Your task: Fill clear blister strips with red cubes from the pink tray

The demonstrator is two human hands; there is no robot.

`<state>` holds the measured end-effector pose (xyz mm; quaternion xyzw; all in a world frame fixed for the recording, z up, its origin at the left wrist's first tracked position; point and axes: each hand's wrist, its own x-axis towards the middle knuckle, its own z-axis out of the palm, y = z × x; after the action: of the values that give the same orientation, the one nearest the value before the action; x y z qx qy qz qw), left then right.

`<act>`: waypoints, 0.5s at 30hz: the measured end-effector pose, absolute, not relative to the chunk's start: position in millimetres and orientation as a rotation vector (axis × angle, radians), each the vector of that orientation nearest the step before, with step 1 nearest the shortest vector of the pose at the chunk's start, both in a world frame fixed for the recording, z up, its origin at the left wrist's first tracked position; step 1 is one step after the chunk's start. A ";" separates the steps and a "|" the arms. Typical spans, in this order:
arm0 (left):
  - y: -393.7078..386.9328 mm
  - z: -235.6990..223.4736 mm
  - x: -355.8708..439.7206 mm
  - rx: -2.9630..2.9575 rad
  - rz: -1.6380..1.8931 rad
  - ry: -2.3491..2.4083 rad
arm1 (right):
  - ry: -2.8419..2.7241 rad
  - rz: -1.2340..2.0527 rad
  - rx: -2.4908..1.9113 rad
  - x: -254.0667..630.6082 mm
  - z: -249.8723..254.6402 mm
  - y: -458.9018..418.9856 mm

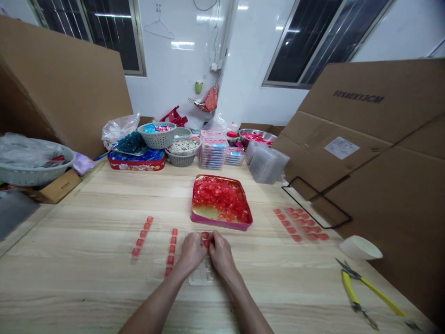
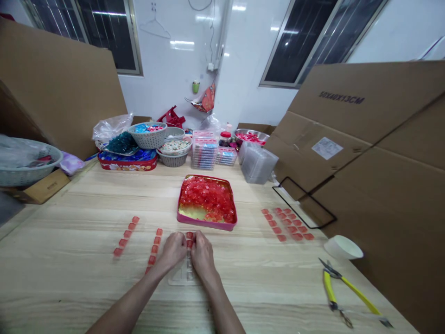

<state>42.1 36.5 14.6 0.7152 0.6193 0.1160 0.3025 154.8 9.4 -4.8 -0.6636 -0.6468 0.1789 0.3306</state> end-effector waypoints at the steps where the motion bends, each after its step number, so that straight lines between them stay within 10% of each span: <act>1: 37.4 16.5 42.8 1.910 0.287 1.628 | -1.701 0.476 -1.746 155.6 -4.6 9.9; 15: 36.7 18.7 34.3 1.943 0.317 1.582 | -1.887 0.485 -1.715 155.5 20.7 41.1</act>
<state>34.3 36.7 18.7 0.7330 0.5969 0.1197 0.3033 155.5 41.1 20.7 -0.6363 -0.7001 0.1798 0.2696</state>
